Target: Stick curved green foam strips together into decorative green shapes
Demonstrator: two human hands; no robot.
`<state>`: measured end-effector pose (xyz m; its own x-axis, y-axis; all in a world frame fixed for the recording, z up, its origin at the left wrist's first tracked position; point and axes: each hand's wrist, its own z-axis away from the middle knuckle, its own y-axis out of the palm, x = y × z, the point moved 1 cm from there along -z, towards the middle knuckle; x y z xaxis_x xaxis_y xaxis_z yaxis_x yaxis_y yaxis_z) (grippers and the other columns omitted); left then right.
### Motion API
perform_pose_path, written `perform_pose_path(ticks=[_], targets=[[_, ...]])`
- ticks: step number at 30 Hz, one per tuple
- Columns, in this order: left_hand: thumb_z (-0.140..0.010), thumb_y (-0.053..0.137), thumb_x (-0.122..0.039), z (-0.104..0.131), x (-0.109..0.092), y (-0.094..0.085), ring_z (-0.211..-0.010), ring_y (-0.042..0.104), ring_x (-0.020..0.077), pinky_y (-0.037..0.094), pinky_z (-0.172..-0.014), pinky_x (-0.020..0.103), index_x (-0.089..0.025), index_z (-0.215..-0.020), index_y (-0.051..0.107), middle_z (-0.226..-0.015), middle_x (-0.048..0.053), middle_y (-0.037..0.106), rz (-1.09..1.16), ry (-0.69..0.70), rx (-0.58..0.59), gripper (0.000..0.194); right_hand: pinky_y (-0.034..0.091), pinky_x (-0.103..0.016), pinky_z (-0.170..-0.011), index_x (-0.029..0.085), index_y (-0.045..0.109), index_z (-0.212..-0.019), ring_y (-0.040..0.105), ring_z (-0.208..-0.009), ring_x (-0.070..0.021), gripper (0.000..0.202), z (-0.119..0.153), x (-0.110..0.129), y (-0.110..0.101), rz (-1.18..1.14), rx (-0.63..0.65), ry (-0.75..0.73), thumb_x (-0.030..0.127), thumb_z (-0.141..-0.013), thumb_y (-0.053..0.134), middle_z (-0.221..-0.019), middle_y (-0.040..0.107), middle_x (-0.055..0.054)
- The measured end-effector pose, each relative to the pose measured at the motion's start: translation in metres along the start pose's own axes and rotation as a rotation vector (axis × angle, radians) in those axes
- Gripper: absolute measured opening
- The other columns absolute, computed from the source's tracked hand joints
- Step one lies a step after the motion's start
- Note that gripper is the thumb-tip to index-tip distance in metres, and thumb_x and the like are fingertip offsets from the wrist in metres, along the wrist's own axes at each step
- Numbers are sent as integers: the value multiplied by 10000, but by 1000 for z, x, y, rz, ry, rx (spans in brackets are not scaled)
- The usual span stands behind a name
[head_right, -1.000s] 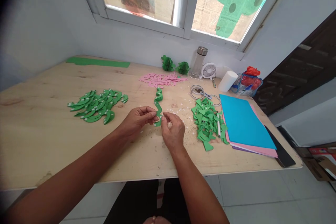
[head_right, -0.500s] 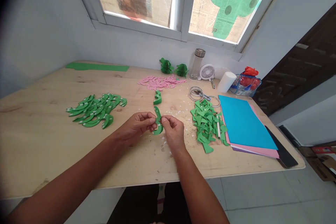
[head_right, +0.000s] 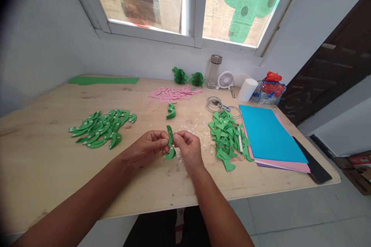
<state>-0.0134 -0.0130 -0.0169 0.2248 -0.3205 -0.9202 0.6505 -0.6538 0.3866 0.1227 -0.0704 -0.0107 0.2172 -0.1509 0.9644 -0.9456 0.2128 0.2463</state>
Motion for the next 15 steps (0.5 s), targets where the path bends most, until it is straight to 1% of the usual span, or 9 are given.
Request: perform_pose_path(ticks=[5, 15], targets=[[-702, 732, -281, 1, 1, -1, -539, 547, 98, 408, -553, 216, -111, -691, 625, -594, 25, 632, -6, -3, 17, 201, 392, -242, -562, 168, 630, -662, 472, -563, -107, 201, 1, 1, 1, 2, -4, 14, 363, -708, 640, -583, 550, 20], [-696, 737, -286, 1, 0, -1, -526, 554, 105, 417, -557, 228, -112, -662, 621, -581, 30, 638, -7, 4, 47, 212, 392, -242, -557, 173, 630, -663, 461, -564, -106, 166, 1, 1, 1, 3, -21, 13, 333, -711, 631, -596, 549, 19]])
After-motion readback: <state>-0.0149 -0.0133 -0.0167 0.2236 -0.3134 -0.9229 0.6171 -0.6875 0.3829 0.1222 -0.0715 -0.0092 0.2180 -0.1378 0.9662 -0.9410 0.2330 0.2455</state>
